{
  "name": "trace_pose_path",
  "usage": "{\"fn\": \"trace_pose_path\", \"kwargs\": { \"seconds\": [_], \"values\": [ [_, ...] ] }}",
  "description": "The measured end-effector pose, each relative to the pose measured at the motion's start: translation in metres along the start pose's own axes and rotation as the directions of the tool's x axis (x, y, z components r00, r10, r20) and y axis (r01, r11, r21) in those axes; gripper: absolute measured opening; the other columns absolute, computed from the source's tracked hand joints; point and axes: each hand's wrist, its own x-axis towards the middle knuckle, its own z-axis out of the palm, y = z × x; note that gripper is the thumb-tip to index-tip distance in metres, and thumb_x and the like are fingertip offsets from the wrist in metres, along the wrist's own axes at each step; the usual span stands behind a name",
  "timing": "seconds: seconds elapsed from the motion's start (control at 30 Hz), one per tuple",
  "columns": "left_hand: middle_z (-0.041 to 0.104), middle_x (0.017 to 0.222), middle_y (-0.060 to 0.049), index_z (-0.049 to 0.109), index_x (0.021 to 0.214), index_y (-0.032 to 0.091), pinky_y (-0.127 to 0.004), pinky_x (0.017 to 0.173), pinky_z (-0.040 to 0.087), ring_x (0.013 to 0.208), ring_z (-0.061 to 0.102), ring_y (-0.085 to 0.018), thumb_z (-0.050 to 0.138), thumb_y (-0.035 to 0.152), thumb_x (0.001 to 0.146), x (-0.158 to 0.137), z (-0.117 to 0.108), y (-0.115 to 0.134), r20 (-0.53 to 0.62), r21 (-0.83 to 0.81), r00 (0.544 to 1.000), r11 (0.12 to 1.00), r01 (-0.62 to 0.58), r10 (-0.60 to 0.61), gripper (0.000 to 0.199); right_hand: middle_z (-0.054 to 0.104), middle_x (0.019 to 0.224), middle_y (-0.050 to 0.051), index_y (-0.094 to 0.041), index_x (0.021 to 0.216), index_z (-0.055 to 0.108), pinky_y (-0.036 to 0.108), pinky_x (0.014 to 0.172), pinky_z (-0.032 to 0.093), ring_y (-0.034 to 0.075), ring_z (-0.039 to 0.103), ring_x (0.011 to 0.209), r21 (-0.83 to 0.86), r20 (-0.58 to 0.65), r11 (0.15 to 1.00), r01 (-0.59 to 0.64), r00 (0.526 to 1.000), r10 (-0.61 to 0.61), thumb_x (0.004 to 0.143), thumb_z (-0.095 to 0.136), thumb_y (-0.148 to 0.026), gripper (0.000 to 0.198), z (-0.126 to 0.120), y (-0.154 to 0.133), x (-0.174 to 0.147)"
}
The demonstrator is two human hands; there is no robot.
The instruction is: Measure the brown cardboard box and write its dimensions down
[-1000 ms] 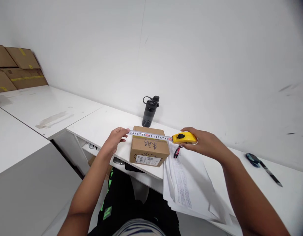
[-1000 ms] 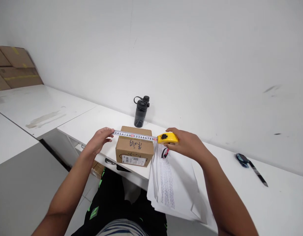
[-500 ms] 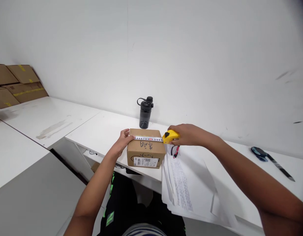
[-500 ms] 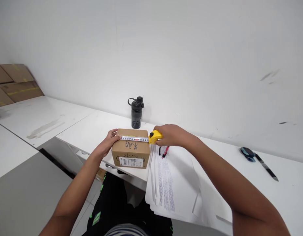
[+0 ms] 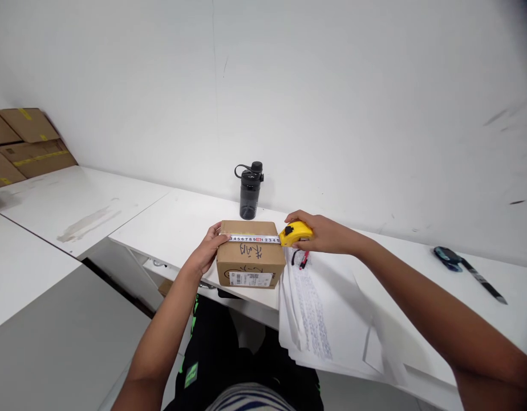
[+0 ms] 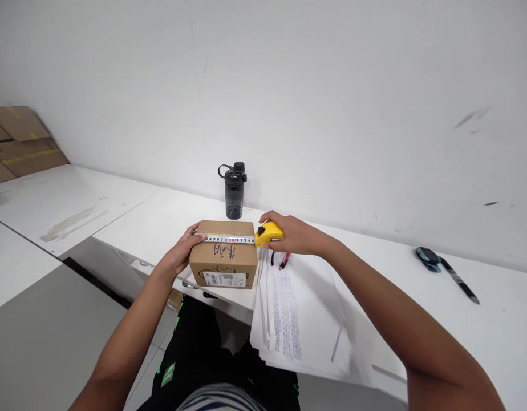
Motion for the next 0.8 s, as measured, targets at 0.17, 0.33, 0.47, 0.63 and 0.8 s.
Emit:
{"fn": "trace_pose_path", "kwargs": {
  "seconds": [0.17, 0.33, 0.47, 0.63, 0.8],
  "values": [
    [0.059, 0.126, -0.01, 0.045, 0.13, 0.023, -0.034, 0.092, 0.053, 0.106, 0.064, -0.023, 0.074, 0.03, 0.074, -0.001, 0.001, -0.001, -0.006, -0.022, 1.0, 1.0, -0.001, 0.001, 0.063, 0.065, 0.095, 0.002, -0.028, 0.121, 0.044, 0.03, 0.062, 0.047, 0.019, 0.06, 0.073, 0.015, -0.024, 1.0, 0.02, 1.0, -0.019, 0.076, 0.062, -0.033, 0.049, 0.002, 0.002, -0.001],
    [0.058, 0.128, -0.01, 0.044, 0.13, 0.022, -0.037, 0.095, 0.052, 0.111, 0.062, -0.024, 0.073, 0.029, 0.073, 0.0, 0.001, -0.002, 0.002, -0.04, 1.0, 0.999, -0.012, 0.012, 0.064, 0.066, 0.101, 0.003, -0.027, 0.122, 0.044, 0.031, 0.065, 0.047, 0.019, 0.061, 0.075, 0.014, -0.074, 0.999, 0.043, 0.996, -0.042, 0.075, 0.061, -0.033, 0.05, 0.006, 0.004, -0.003],
    [0.054, 0.134, -0.012, 0.042, 0.131, 0.022, -0.038, 0.098, 0.05, 0.116, 0.06, -0.026, 0.073, 0.031, 0.073, 0.0, 0.001, -0.002, 0.006, -0.022, 1.0, 1.0, -0.003, 0.003, 0.067, 0.067, 0.092, 0.001, -0.028, 0.116, 0.048, 0.03, 0.063, 0.046, 0.018, 0.061, 0.07, -0.016, -0.102, 0.998, 0.061, 0.993, -0.062, 0.075, 0.062, -0.033, 0.043, 0.01, 0.005, -0.003],
    [0.035, 0.152, -0.01, 0.033, 0.141, 0.027, -0.036, 0.109, 0.04, 0.137, 0.041, -0.026, 0.068, 0.05, 0.078, -0.001, 0.002, -0.01, -0.006, 0.041, 0.986, 0.985, -0.168, 0.169, 0.076, 0.067, 0.09, 0.0, -0.027, 0.111, 0.048, 0.03, 0.063, 0.046, 0.019, 0.061, 0.071, -0.021, -0.191, 0.998, 0.059, 0.98, -0.062, 0.073, 0.064, -0.032, 0.042, 0.015, 0.004, -0.006],
    [0.023, 0.159, -0.01, 0.024, 0.148, 0.028, -0.039, 0.113, 0.035, 0.144, 0.028, -0.03, 0.065, 0.064, 0.075, -0.005, -0.005, -0.022, 0.153, 0.006, 0.947, 0.958, -0.286, 0.281, 0.091, 0.069, 0.09, 0.0, -0.029, 0.109, 0.043, 0.029, 0.059, 0.046, 0.02, 0.064, 0.07, 0.048, -0.295, 0.998, -0.038, 0.954, 0.05, 0.074, 0.065, -0.034, 0.042, 0.014, -0.004, -0.024]
  ]
}}
